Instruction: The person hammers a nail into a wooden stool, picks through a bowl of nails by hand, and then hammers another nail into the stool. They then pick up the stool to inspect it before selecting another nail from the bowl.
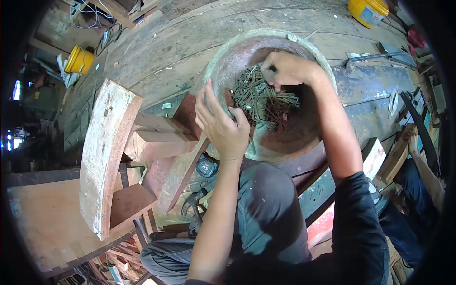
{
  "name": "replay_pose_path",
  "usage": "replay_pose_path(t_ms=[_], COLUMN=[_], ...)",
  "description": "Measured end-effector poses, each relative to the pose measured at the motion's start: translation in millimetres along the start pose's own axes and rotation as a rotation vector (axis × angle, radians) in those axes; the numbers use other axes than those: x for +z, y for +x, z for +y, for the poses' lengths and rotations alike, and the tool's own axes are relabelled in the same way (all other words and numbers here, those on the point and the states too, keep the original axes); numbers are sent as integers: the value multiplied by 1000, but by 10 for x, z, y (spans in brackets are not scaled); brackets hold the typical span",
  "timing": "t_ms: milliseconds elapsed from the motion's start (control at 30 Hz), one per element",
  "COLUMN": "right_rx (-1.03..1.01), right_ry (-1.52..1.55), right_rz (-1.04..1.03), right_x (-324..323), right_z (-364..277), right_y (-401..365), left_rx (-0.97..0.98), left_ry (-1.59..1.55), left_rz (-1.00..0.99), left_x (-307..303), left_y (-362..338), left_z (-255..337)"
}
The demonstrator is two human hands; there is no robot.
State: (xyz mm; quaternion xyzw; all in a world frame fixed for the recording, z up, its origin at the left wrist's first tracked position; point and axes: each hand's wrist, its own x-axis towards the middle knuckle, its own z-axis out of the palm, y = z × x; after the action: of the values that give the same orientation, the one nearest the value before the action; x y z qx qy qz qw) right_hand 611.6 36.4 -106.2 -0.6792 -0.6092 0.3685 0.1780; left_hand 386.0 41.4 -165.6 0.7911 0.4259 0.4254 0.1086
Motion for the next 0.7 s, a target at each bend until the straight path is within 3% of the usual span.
replay_pose_path(t_ms=[167, 267, 300, 367, 500, 700], right_rx=[-25, 114, 111, -145, -159, -69], right_ry=[-43, -197, -200, -468, -433, -576], right_rz=[-182, -272, -276, -205, -133, -240], right_x=[91, 149, 214, 365, 503, 575], right_z=[-10, -132, -131, -31, 13, -187], right_y=[16, -92, -150, -329, -531, -540], left_rx=[1, -10, -17, -36, -55, -28], left_ry=[-12, -12, -4, 6, -17, 0], left_rz=[24, 15, 8, 13, 7, 21], left_x=[-10, -15, -15, -25, -32, -15], left_y=[-8, -7, -6, -3, -33, -28], left_z=[4, -7, -14, -45, -63, -79])
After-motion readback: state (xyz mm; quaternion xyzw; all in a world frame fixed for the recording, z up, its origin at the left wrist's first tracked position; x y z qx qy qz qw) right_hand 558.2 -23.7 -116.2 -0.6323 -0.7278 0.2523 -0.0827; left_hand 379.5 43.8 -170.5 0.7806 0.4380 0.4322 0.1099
